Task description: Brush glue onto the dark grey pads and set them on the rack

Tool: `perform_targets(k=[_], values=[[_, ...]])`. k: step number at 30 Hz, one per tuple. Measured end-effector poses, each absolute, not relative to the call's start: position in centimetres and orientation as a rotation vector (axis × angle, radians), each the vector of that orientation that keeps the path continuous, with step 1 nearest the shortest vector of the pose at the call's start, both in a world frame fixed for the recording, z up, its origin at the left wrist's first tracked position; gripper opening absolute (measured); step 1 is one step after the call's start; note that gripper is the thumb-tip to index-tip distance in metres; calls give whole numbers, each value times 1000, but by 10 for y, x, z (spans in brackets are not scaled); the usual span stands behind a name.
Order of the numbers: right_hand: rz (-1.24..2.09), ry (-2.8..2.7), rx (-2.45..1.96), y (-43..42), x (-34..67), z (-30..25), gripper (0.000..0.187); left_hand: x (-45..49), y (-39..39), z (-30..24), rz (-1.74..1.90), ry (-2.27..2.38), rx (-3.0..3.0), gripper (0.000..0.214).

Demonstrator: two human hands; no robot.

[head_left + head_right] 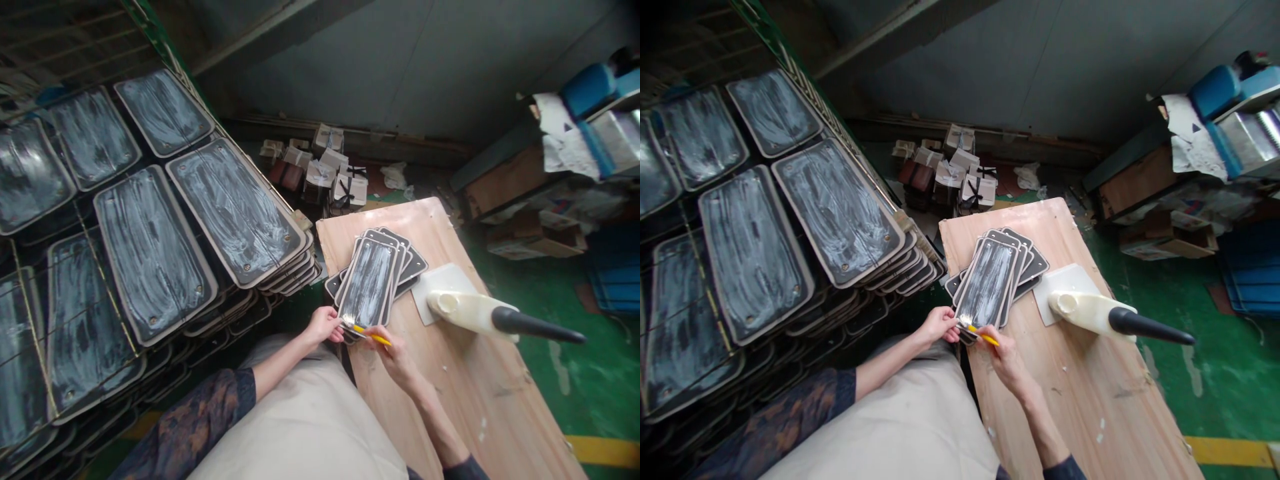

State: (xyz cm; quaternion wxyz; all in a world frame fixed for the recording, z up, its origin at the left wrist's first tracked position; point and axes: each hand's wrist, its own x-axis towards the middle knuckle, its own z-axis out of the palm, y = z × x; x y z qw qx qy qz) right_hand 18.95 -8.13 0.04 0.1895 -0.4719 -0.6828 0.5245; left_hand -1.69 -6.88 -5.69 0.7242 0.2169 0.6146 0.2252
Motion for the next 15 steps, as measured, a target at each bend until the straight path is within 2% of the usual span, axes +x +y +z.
perform_targets(k=[4, 10, 15], values=[[1619, -1613, -1396, -82, 205, -1, 34, -17, -69, -55, 500, 1345, 478, 20], [1408, -1406, -1513, -78, 210, 10, 36, -18, -70, -57, 505, 1338, 491, 17], [1511, -1366, -1524, -91, 201, 0, 41, -19, -70, -58, 508, 1339, 512, 18]])
